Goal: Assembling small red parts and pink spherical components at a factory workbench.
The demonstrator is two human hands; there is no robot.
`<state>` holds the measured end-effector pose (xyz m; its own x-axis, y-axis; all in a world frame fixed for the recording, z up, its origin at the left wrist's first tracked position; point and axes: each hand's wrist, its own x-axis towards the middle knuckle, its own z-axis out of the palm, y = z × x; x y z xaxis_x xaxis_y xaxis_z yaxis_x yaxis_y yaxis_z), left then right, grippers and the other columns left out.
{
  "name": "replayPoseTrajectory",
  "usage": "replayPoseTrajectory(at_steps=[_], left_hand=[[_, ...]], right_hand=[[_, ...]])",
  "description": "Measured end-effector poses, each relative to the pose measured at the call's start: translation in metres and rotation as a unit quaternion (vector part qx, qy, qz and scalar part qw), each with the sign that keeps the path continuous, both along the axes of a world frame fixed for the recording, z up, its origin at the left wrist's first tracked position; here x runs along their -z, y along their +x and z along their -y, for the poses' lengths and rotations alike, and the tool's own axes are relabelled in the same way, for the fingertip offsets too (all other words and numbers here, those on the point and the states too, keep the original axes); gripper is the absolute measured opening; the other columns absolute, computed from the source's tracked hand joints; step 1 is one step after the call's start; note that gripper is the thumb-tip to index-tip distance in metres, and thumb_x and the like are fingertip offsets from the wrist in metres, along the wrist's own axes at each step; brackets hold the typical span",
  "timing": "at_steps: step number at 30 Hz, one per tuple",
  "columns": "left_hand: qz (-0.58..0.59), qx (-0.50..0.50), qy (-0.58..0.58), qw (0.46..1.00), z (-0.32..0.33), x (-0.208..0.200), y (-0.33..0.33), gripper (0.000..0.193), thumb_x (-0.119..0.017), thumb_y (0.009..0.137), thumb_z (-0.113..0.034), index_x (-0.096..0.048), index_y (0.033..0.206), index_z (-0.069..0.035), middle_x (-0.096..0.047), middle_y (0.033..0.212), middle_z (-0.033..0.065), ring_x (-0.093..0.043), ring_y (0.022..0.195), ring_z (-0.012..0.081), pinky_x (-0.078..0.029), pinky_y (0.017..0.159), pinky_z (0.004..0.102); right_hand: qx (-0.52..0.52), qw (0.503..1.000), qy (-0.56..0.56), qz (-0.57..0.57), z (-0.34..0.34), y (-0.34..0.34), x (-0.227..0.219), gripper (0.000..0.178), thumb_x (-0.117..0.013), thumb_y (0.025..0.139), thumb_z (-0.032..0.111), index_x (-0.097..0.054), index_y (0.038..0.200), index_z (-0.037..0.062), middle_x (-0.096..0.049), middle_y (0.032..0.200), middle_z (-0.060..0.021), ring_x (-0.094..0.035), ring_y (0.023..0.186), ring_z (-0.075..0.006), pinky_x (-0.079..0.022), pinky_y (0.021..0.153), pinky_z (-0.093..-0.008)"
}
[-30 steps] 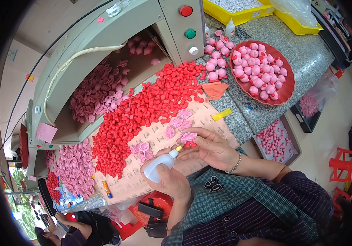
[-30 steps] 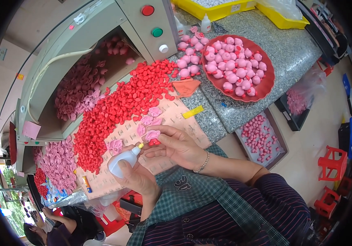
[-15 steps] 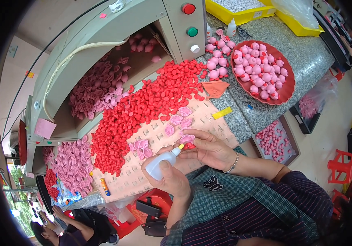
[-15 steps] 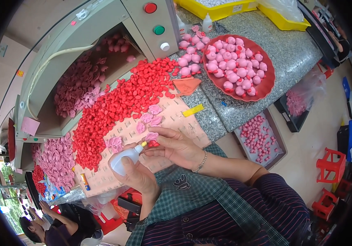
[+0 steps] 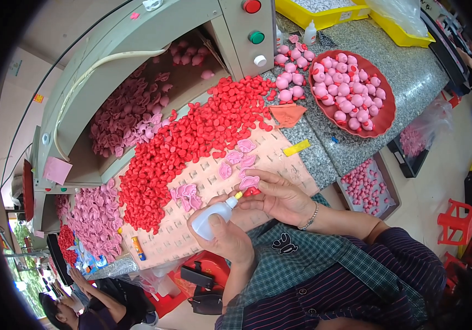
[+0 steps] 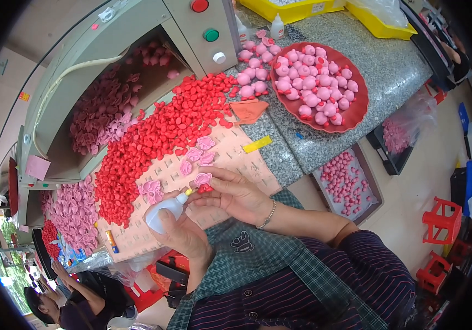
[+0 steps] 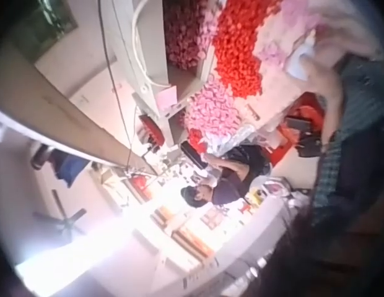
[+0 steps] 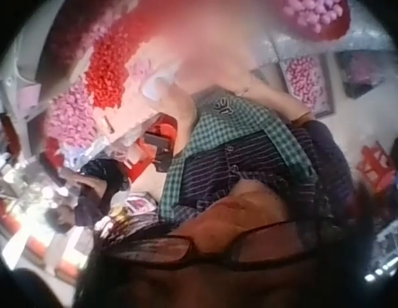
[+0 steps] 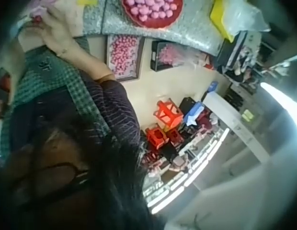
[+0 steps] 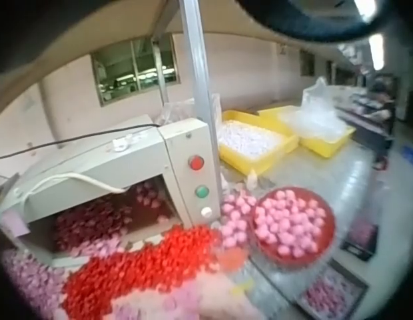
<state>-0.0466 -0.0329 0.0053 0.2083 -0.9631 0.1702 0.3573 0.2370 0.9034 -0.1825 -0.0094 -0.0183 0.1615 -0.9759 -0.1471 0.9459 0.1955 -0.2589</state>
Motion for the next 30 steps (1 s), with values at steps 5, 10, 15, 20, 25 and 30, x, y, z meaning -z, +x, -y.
replayPoseTrajectory(at_steps=[5, 10, 15, 20, 25, 30], left_hand=[[-0.020, 0.025, 0.019, 0.999, -0.002, -0.005, -0.001, 0.035, -0.065, 0.093, -0.026, -0.046, 0.108, -0.001, -0.064, 0.099, 0.0221, -0.066, 0.090, 0.0309, -0.055, 0.085, 0.0431], [-0.010, 0.013, 0.010, 1.000, -0.001, -0.004, 0.000, 0.034, -0.065, 0.094, -0.025, -0.046, 0.107, -0.001, -0.064, 0.099, 0.0217, -0.066, 0.090, 0.0309, -0.054, 0.086, 0.0434], [0.019, 0.003, -0.004, 1.000, 0.000, -0.003, -0.002, 0.032, -0.064, 0.094, -0.025, -0.046, 0.105, -0.001, -0.064, 0.098, 0.0221, -0.065, 0.091, 0.0308, -0.052, 0.088, 0.0448], [0.033, 0.010, 0.005, 0.999, 0.000, -0.001, -0.003, 0.034, -0.063, 0.095, -0.027, -0.048, 0.108, 0.000, -0.064, 0.099, 0.0202, -0.064, 0.092, 0.0282, -0.051, 0.087, 0.0415], [0.040, 0.022, 0.005, 0.999, 0.000, 0.000, -0.003, 0.036, -0.062, 0.095, -0.030, -0.050, 0.111, 0.000, -0.064, 0.101, 0.0182, -0.063, 0.093, 0.0262, -0.051, 0.085, 0.0380], [0.041, 0.026, -0.001, 0.999, 0.000, -0.003, -0.005, 0.036, -0.062, 0.095, -0.030, -0.050, 0.112, 0.000, -0.064, 0.102, 0.0186, -0.063, 0.093, 0.0263, -0.051, 0.085, 0.0384]], right_hand=[[0.009, 1.000, -0.015, -0.011, -0.002, 0.002, 0.014, 0.046, -0.051, 0.100, 0.014, -0.041, 0.143, 0.0029, -0.059, 0.128, -0.0165, -0.062, 0.112, -0.0274, -0.050, 0.099, -0.0426], [0.001, 1.000, -0.011, 0.013, 0.001, 0.002, 0.008, 0.045, -0.051, 0.100, 0.014, -0.041, 0.143, 0.0022, -0.059, 0.127, -0.0165, -0.062, 0.111, -0.0268, -0.050, 0.099, -0.0415], [0.012, 1.000, -0.011, 0.002, 0.000, 0.003, 0.008, 0.045, -0.051, 0.100, 0.014, -0.041, 0.142, 0.0020, -0.060, 0.126, -0.0140, -0.062, 0.112, -0.0257, -0.049, 0.100, -0.0424], [0.019, 1.000, -0.007, -0.013, 0.002, 0.003, 0.004, 0.043, -0.052, 0.100, 0.014, -0.043, 0.141, 0.0027, -0.059, 0.128, -0.0120, -0.058, 0.119, -0.0253, -0.047, 0.103, -0.0447], [0.019, 1.000, -0.010, -0.004, 0.003, 0.002, 0.002, 0.043, -0.053, 0.099, 0.014, -0.045, 0.140, 0.0028, -0.058, 0.129, -0.0122, -0.055, 0.123, -0.0259, -0.046, 0.105, -0.0448], [0.021, 1.000, -0.006, -0.007, 0.003, 0.003, 0.000, 0.044, -0.053, 0.100, 0.013, -0.044, 0.141, 0.0013, -0.056, 0.130, -0.0124, -0.058, 0.116, -0.0212, -0.049, 0.101, -0.0402]])
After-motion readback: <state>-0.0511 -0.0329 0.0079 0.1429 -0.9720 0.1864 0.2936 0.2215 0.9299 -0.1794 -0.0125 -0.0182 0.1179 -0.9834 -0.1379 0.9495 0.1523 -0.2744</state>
